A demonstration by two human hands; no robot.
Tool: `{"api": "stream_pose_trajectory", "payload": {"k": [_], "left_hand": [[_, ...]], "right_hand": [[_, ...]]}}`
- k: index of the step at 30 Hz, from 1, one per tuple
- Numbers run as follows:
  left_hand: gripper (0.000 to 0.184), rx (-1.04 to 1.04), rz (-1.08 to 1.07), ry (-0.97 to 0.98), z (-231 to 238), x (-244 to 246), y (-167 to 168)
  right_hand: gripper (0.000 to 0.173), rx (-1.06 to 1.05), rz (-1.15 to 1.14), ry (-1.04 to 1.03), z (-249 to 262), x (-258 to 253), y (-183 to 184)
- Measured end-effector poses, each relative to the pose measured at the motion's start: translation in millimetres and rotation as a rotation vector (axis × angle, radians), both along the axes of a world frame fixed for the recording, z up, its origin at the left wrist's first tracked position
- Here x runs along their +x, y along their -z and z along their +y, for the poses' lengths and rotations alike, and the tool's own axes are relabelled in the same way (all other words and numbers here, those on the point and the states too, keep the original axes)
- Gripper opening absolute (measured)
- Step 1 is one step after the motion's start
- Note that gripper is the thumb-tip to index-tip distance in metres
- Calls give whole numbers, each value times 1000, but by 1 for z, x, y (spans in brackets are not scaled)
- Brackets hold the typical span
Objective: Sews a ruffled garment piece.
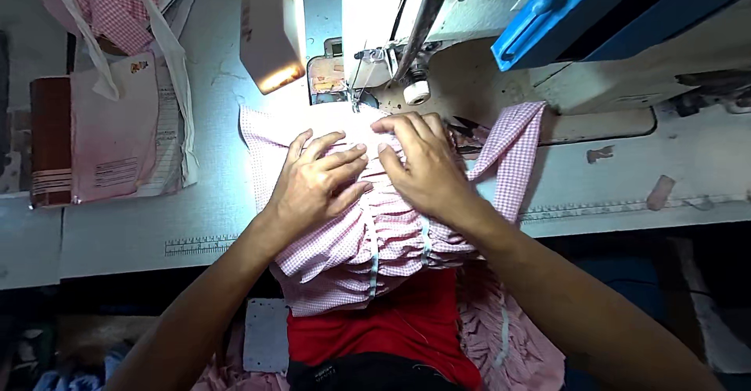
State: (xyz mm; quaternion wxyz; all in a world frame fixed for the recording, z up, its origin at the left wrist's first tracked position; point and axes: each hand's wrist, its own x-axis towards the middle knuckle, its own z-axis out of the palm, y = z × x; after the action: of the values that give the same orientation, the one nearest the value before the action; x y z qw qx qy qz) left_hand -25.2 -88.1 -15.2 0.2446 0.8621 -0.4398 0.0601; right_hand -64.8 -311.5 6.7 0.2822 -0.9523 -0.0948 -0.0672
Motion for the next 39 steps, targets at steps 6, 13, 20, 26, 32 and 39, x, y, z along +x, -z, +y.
{"api": "stream_pose_trajectory", "payload": {"k": [6, 13, 20, 26, 32, 39], "left_hand": [[23, -72, -47, 36, -5, -21, 0], [26, -77, 5, 94, -5, -22, -1], [30, -36, 13, 89, -6, -24, -5], [29, -22, 13, 77, -8, -26, -8], [30, -31, 25, 97, -6, -30, -8], [30, -2, -7, 97, -8, -32, -9]], "right_hand": [[40, -95, 4, 85, 2, 22, 11], [45, -134, -11, 88, 2, 32, 16], [47, -189, 18, 116, -2, 46, 17], [42, -257, -71, 131, 4, 37, 6], [35, -220, -71, -32, 5, -11, 3], [32, -271, -158, -23, -6, 5, 9]]}}
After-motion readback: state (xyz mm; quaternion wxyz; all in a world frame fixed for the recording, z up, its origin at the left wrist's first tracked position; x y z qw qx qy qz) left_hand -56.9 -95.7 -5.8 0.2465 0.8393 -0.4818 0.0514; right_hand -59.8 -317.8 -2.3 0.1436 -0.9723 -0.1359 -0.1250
